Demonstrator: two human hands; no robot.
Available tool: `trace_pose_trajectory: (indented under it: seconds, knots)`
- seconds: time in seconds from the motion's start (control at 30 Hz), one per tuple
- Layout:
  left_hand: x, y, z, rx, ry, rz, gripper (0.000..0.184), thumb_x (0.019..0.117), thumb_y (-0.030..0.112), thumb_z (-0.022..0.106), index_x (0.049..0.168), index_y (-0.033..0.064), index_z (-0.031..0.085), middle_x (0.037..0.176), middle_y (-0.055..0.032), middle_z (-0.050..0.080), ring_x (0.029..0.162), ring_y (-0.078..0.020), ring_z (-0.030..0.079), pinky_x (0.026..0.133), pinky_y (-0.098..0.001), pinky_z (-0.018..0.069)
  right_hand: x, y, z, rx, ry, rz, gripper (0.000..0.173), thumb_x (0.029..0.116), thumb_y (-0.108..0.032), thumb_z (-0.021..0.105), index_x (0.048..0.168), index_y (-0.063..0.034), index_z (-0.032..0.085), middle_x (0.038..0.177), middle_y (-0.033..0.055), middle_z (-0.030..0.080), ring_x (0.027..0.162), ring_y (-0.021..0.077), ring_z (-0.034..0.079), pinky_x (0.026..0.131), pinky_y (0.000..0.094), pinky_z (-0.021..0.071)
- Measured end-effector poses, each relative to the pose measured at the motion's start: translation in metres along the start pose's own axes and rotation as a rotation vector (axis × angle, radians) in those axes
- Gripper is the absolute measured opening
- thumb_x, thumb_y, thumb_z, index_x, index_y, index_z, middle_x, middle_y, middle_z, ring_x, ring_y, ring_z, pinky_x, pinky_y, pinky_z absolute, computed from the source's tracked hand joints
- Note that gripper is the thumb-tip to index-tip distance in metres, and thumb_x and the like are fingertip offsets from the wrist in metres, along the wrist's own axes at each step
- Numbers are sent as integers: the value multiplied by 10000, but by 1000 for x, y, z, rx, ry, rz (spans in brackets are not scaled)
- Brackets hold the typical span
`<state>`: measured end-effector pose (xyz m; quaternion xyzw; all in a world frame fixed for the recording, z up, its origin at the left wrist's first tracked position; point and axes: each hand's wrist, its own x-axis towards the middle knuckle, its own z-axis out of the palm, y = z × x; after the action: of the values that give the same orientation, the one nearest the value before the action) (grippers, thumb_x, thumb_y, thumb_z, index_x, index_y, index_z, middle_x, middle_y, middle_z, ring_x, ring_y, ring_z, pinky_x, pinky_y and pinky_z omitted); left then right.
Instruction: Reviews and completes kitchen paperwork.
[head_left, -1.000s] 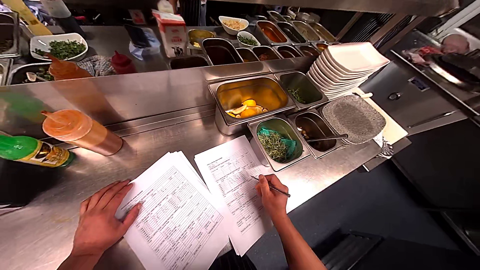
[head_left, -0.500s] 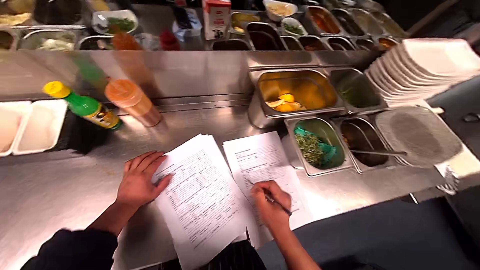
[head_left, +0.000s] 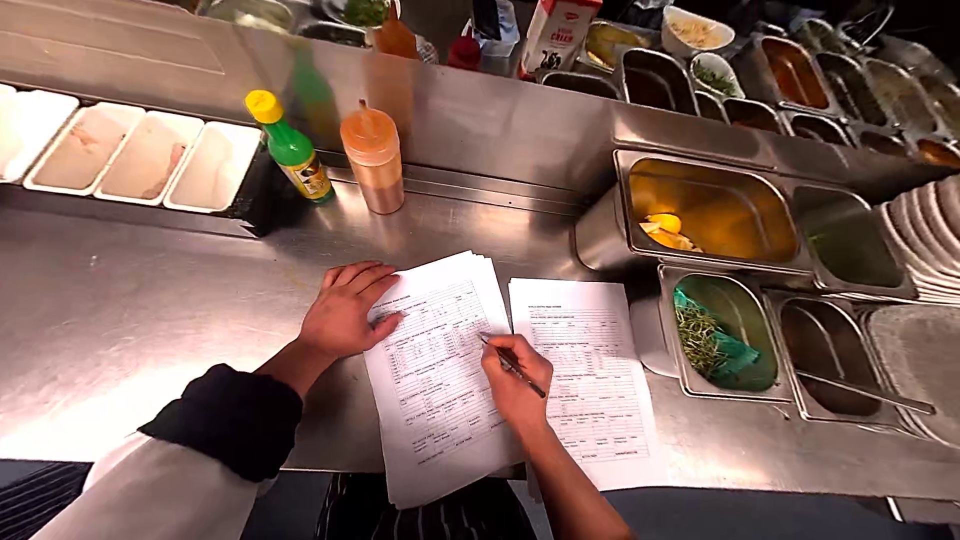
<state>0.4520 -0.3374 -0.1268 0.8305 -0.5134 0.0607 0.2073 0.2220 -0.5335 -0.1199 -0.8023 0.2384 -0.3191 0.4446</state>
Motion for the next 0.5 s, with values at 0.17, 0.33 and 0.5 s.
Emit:
trace_pose_trajectory:
  seconds: [0.17, 0.33, 0.5]
  knots:
    - [2, 0, -1, 4, 2, -5, 605, 918, 587, 517, 1293, 148, 699, 1403, -43, 642, 1342, -271, 548, 1078, -544, 406, 4, 7, 8, -143, 64, -171, 55, 796, -80, 707, 748, -68, 730, 680, -11, 682, 580, 22, 626, 527, 186, 541]
    - [1, -1, 0, 7, -12, -11, 612, 913, 587, 527, 1301, 145, 697, 1410, -42, 638, 1350, -278, 541, 1082, -547, 400, 1, 9, 11, -183, 59, -279, 99, 820, -84, 694, 730, -62, 728, 696, 14, 692, 612, 47, 646, 549, 184, 546]
    - [1, 0, 0, 17, -10, -11, 618, 907, 596, 522, 1303, 154, 696, 1410, -35, 637, 1350, -272, 540, 1084, -542, 397, 4, 9, 12, -181, 57, -277, 107, 825, -68, 690, 724, -60, 725, 692, 17, 690, 622, 50, 651, 559, 182, 547]
